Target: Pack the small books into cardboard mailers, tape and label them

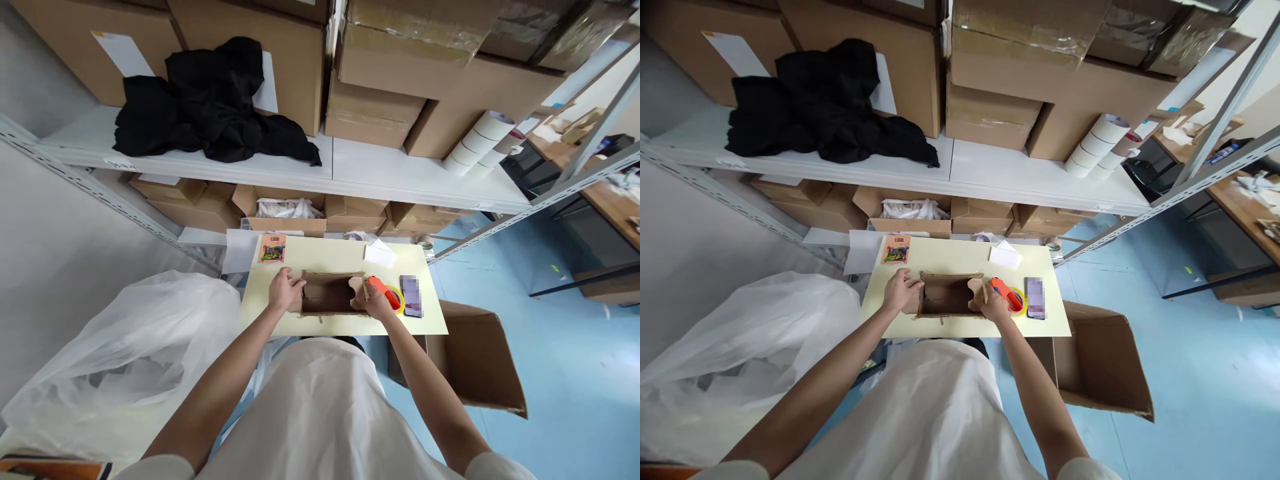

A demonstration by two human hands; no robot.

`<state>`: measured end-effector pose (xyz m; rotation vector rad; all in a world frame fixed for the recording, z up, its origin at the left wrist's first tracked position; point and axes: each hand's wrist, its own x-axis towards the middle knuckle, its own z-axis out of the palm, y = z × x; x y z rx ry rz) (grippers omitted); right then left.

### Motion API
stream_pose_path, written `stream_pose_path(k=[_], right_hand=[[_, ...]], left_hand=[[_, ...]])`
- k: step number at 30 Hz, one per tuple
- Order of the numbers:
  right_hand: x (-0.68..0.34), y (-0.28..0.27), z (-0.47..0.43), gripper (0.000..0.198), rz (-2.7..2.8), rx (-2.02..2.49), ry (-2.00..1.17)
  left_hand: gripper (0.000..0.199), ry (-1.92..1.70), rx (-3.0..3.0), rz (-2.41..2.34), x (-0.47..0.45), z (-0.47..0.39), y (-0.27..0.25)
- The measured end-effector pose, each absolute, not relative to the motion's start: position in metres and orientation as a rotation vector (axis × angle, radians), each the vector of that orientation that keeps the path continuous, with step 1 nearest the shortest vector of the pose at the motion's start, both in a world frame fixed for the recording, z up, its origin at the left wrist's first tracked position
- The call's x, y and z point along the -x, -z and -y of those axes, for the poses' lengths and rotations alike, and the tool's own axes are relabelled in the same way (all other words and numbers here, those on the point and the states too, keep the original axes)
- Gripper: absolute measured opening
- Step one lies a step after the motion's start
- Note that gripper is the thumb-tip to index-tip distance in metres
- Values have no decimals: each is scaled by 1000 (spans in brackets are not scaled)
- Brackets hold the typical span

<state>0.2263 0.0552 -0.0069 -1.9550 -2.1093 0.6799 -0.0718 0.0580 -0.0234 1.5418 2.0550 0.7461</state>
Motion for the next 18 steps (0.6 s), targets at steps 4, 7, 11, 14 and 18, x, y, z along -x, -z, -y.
stream_pose_path(k=[4,7,11,14,18], right_hand=[[-214,-22,-45,39,2293,1937,-428],[-197,-39,-47,41,2581,1624,-623],[-166,-41,-64,41,2803,1492,-857],[-152,-35,-79,21,2867,1682,-826],[-160,-33,-87,27,2897,1811,-860]], left_hand=[[28,-703,-1944,-2018,67,-36,-1],[9,-416,-2220,-1732,58,-32,-19],[12,-32,-2068,-1650,46,-47,-23],[23,61,-1970,-1719,43,-54,-15],[49,125,-1847,-1660,45,-45,-6]])
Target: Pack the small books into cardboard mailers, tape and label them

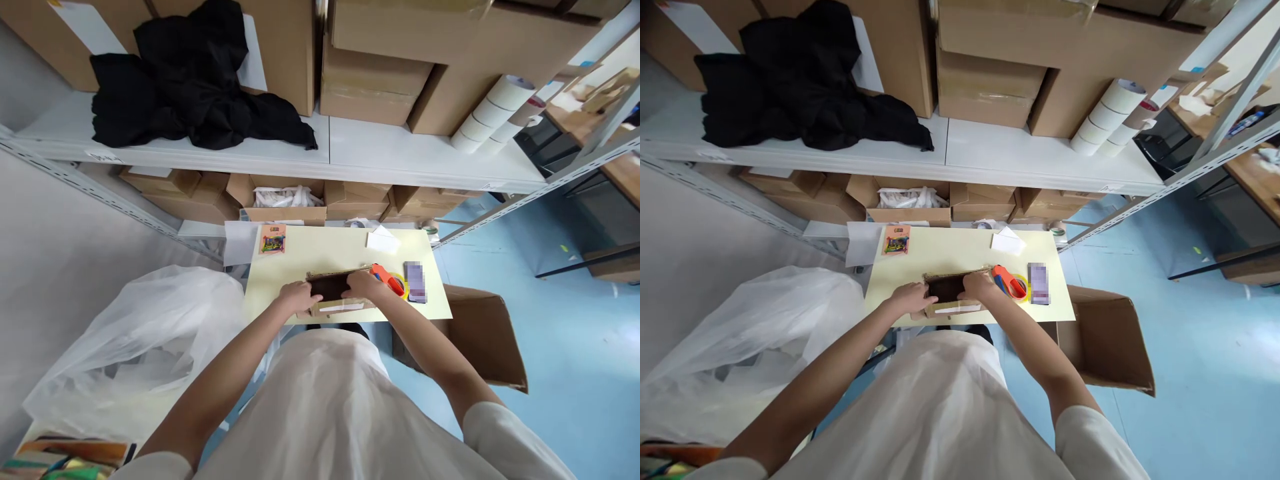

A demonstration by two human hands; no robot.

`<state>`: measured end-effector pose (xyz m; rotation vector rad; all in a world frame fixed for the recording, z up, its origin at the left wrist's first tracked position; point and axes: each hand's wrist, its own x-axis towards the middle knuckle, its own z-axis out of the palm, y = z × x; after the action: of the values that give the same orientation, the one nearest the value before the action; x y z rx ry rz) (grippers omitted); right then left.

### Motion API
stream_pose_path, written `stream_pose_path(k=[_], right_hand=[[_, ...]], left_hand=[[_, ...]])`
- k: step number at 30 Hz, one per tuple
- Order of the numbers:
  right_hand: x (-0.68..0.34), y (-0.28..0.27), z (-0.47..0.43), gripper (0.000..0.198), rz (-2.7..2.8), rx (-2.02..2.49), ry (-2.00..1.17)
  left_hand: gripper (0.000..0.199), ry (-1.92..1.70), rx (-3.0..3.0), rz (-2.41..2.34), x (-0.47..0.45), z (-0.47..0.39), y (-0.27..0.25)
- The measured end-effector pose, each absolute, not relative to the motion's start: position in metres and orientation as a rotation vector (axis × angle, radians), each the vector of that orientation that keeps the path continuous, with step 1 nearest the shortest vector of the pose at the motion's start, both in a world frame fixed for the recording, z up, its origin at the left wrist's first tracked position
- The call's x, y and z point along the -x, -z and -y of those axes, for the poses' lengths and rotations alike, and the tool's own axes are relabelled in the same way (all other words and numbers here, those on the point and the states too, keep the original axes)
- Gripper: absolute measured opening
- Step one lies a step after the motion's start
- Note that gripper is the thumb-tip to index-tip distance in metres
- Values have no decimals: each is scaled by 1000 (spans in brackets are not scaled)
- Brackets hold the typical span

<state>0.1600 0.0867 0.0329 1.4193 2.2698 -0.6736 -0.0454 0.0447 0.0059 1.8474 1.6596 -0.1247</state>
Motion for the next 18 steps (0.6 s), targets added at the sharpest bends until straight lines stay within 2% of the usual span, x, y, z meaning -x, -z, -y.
stream_pose_path(k=[3,5,8,10,13,18], right_hand=[[-182,-31,-81,51,-2281,-1443,617],[-203,-26,-72,75,-2346,-1531,552],[-233,-10,-54,113,-2337,-1714,547],[-247,4,-40,129,-2279,-1801,615],[-252,27,-24,132,-2330,-1923,784],[-233,56,-30,116,-2508,-2160,931]], left_hand=[[88,132,-1771,-1614,45,-31,0],[107,95,-1827,-1666,40,-20,6],[123,37,-1936,-1744,27,-4,18],[128,-3,-1969,-1785,21,2,25],[126,-141,-2005,-1787,22,-3,37],[123,-341,-1971,-1629,52,-36,58]])
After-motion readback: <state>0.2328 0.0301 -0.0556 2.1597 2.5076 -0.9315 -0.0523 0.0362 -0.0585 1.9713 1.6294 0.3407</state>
